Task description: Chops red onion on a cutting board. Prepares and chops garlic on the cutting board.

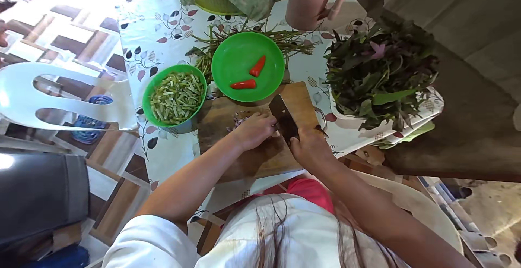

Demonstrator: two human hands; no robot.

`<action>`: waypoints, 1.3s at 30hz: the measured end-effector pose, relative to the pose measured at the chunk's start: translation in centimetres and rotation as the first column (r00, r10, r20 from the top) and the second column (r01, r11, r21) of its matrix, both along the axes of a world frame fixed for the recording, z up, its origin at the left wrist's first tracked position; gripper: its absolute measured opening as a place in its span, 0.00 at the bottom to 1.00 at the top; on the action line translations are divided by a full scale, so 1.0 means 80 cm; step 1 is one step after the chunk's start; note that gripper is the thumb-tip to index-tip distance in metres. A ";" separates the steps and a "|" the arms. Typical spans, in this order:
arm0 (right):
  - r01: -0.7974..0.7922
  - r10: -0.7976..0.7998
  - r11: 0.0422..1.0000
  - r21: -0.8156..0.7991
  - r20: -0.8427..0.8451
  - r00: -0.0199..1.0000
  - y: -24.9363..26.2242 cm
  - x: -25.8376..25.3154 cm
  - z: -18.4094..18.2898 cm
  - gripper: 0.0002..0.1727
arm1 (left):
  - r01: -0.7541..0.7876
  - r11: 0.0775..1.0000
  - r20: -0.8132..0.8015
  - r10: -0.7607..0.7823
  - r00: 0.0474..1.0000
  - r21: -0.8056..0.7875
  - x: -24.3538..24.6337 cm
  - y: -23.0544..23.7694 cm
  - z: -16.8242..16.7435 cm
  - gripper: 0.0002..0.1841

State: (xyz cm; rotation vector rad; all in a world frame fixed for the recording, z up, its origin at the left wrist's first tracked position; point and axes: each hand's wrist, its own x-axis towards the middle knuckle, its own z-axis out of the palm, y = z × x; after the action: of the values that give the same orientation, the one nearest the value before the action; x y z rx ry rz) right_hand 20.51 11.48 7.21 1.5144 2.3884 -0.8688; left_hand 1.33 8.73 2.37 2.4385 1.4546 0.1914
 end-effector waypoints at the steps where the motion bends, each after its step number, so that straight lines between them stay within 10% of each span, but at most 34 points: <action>1: -0.015 0.015 1.000 0.000 0.006 1.000 -0.001 -0.001 0.001 0.16 | 0.010 0.999 0.022 -0.012 1.000 0.050 0.000 -0.002 -0.004 0.10; 11: -0.071 0.102 0.989 -0.127 0.253 0.962 -0.004 -0.029 0.012 0.19 | -0.017 0.999 0.080 0.021 0.997 -0.042 0.001 0.000 -0.014 0.11; 39: -0.078 0.082 0.996 -0.034 0.150 0.985 -0.003 -0.020 0.000 0.18 | -0.044 0.994 0.092 0.053 0.994 -0.098 0.003 -0.002 -0.009 0.13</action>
State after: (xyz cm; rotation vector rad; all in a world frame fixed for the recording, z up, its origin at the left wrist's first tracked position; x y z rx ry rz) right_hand 18.92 11.28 7.17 1.4103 2.3011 -0.7387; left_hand 1.61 8.60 1.65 2.2874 1.4487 0.2385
